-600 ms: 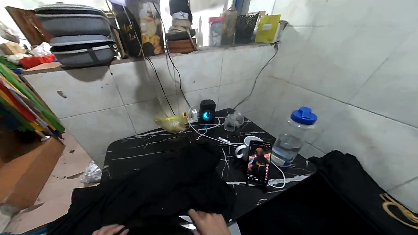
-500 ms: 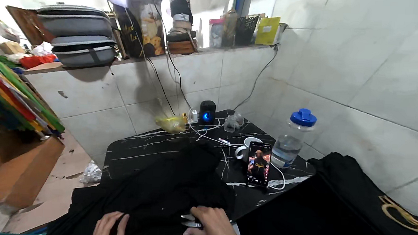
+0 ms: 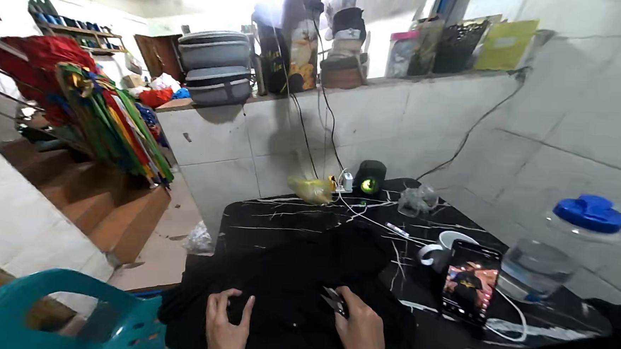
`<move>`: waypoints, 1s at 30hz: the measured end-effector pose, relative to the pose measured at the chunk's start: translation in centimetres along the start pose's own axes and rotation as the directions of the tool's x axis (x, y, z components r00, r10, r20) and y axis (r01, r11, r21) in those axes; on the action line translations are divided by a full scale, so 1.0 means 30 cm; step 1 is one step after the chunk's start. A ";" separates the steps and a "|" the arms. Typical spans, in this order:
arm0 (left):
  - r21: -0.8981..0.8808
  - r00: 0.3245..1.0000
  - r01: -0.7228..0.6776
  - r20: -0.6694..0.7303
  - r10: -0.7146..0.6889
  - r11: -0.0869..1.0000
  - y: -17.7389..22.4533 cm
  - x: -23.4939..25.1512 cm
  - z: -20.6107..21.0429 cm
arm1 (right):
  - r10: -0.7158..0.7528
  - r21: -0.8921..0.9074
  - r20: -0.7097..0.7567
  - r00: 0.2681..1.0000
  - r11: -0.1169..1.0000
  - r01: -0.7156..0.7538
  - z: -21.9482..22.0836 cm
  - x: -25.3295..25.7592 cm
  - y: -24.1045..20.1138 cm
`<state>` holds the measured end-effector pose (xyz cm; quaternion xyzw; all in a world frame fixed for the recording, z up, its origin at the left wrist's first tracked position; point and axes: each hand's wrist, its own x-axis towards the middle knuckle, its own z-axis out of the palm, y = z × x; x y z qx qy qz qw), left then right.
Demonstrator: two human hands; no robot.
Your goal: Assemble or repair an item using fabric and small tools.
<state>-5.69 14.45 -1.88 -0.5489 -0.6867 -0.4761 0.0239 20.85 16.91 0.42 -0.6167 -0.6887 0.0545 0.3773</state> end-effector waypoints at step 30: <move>-0.166 0.821 -0.316 0.445 0.357 0.934 0.219 -0.059 0.229 | 0.196 0.120 -0.452 0.870 0.980 -0.159 -0.294 -0.086 0.529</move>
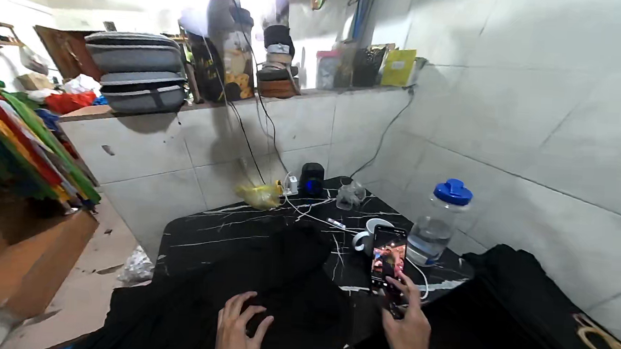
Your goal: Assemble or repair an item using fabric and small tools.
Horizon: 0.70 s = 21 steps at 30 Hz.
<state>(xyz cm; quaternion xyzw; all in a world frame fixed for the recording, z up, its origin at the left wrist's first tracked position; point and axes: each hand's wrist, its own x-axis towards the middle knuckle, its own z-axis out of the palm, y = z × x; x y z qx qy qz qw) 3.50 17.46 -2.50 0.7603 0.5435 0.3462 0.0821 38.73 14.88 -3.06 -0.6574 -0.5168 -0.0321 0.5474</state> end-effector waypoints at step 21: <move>0.022 0.935 -0.160 -0.317 0.159 0.987 -0.001 -0.048 0.057 | -0.118 0.110 0.702 0.703 0.992 0.057 0.252 -0.169 -0.366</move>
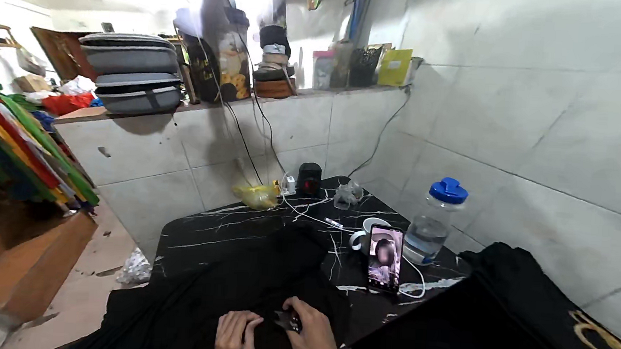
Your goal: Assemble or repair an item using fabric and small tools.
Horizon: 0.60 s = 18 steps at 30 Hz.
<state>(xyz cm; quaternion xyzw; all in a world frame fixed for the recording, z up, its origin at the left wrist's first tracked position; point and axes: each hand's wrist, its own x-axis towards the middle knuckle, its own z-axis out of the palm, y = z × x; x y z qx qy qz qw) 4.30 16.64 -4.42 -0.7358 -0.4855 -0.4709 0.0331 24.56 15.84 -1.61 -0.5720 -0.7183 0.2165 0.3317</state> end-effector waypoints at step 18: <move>0.154 0.874 0.159 0.438 -0.212 0.975 0.109 -0.143 -0.173 | 0.122 0.024 -0.027 0.992 0.992 -0.121 0.027 -0.002 0.033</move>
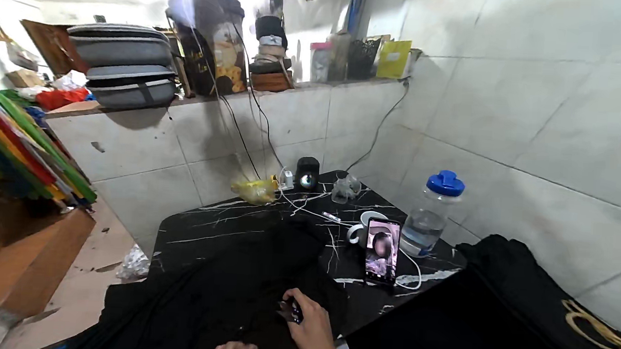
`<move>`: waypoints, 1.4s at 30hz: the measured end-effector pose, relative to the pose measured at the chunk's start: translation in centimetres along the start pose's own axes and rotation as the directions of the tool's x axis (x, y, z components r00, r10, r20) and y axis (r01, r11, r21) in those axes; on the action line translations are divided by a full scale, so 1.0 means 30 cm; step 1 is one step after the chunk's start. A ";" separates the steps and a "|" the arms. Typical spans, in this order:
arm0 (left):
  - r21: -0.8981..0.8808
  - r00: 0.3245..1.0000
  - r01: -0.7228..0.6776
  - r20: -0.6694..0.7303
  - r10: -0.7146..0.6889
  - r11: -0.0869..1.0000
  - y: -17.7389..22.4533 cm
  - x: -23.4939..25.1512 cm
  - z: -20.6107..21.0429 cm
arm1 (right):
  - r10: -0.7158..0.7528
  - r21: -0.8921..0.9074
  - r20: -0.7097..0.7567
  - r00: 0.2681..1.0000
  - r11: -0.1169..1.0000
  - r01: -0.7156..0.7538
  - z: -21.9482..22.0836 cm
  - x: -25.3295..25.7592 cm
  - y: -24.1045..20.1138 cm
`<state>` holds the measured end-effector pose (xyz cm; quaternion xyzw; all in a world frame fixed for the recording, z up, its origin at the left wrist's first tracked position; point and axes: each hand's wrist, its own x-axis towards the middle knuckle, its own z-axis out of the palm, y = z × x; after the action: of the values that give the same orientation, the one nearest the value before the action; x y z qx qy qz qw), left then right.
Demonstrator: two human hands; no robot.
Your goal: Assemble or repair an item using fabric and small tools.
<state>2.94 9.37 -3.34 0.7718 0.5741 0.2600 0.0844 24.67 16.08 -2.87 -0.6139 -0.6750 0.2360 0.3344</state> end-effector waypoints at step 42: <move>-0.948 0.995 0.060 0.030 -0.097 0.314 0.028 0.110 0.061 | 0.026 0.498 0.026 0.999 0.866 -0.036 0.054 -0.238 -0.105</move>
<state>5.23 12.46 -3.53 0.5443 0.3521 0.5541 0.5223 21.51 8.77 -2.82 -0.5154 -0.5843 0.4131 0.4716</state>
